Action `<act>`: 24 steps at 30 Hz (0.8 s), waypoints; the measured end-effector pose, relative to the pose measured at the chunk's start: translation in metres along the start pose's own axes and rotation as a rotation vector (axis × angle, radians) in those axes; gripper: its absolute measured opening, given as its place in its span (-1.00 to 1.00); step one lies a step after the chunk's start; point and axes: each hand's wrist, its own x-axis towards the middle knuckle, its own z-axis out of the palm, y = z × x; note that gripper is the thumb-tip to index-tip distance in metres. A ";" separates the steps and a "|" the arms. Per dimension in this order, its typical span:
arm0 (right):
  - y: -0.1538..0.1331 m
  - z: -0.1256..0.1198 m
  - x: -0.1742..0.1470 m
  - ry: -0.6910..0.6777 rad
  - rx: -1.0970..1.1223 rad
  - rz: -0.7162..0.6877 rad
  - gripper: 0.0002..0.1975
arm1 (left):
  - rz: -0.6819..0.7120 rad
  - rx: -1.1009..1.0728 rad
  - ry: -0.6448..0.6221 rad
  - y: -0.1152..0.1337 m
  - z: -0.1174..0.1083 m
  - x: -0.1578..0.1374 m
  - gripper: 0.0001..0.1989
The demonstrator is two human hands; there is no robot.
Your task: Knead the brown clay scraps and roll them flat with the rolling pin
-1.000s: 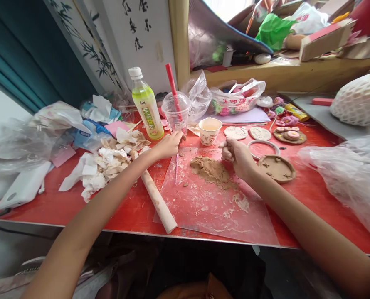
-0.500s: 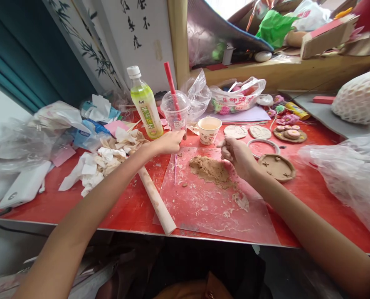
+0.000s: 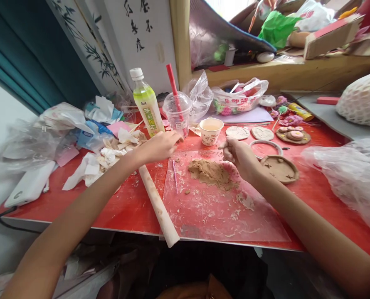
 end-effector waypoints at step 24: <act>0.005 0.001 0.002 0.009 -0.094 -0.011 -0.67 | -0.199 -0.506 -0.017 -0.026 0.021 -0.005 -0.70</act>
